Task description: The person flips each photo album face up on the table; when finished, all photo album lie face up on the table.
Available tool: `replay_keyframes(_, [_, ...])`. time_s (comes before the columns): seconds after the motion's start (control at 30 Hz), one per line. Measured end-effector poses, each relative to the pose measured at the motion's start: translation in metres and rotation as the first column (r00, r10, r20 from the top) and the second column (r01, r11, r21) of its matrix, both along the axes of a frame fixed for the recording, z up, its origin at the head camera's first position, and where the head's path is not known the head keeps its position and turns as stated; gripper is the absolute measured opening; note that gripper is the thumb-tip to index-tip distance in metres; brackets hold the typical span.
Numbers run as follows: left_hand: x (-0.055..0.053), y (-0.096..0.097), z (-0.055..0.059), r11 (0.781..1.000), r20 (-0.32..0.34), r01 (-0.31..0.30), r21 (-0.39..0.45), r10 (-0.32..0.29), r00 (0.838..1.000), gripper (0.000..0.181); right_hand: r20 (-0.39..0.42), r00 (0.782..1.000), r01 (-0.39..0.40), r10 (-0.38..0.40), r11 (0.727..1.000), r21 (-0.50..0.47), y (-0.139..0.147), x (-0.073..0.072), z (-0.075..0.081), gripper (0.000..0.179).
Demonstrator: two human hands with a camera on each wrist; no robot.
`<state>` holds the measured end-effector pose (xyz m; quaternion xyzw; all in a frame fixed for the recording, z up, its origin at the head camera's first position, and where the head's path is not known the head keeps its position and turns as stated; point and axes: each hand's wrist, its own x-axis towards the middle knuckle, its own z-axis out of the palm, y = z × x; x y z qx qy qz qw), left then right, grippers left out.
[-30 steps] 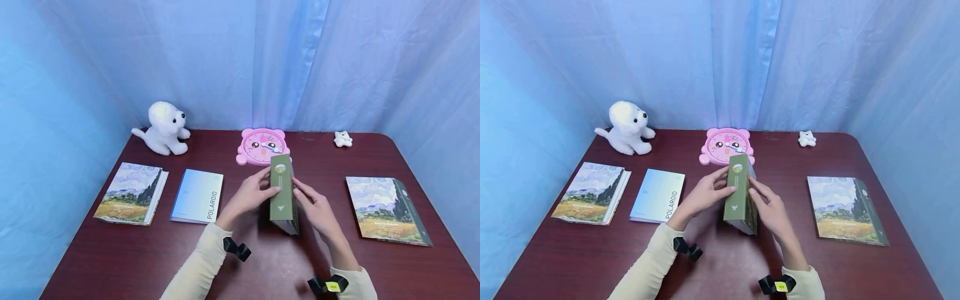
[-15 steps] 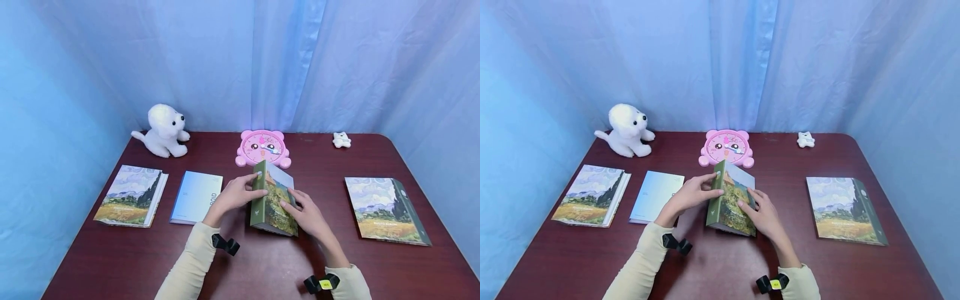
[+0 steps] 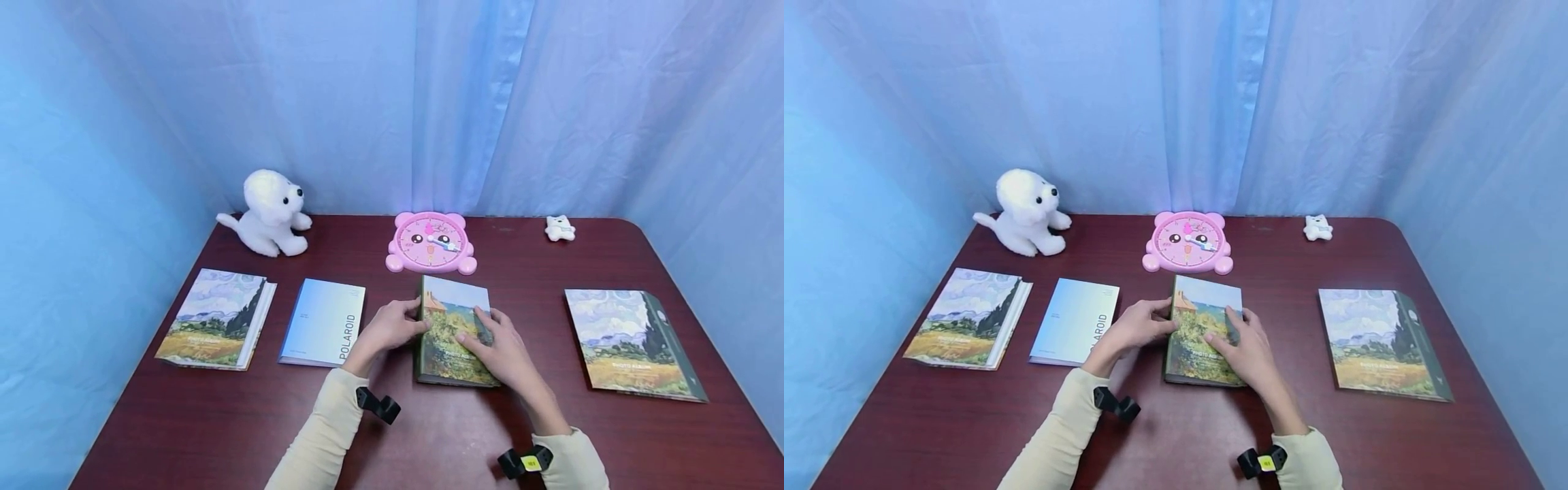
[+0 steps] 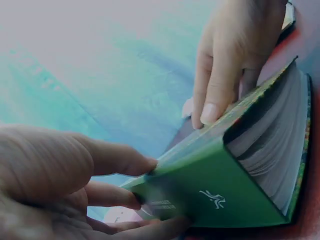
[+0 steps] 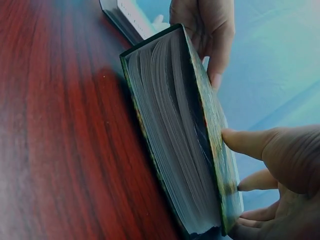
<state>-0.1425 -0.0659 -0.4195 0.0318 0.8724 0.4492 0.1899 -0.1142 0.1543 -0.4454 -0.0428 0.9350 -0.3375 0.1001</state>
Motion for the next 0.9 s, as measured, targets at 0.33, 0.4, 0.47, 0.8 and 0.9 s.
replay_keyframes(0.33, [0.001, -0.002, 0.0, 0.992, -0.034, 0.042, -0.119, -0.046, 0.998, 0.055, -0.081, 0.997, -0.015, 0.019, 0.999, 0.052, -0.003, 0.004, -0.003, 0.071])
replay_keyframes(0.4, [0.002, -0.004, 0.001, 0.991, -0.044, 0.034, -0.133, -0.04, 0.998, 0.051, -0.114, 0.993, -0.029, 0.035, 0.998, 0.058, -0.003, 0.005, -0.004, 0.069])
replay_keyframes(0.47, [0.002, -0.008, 0.001, 0.989, -0.049, 0.029, -0.145, -0.037, 0.998, 0.046, -0.134, 0.99, -0.037, 0.045, 0.998, 0.06, -0.004, 0.006, -0.005, 0.067])
replay_keyframes(0.8, [0.006, -0.011, 0.007, 0.973, -0.135, -0.011, -0.232, -0.02, 0.991, 0.048, -0.16, 0.986, -0.036, 0.04, 0.999, 0.026, 0.003, 0.007, -0.004, 0.065])
replay_keyframes(0.9, [0.009, -0.007, 0.011, 0.966, -0.229, -0.102, -0.238, 0.046, 0.972, 0.05, -0.184, 0.983, -0.02, 0.022, 1.0, 0.014, 0.014, 0.007, -0.002, 0.063])
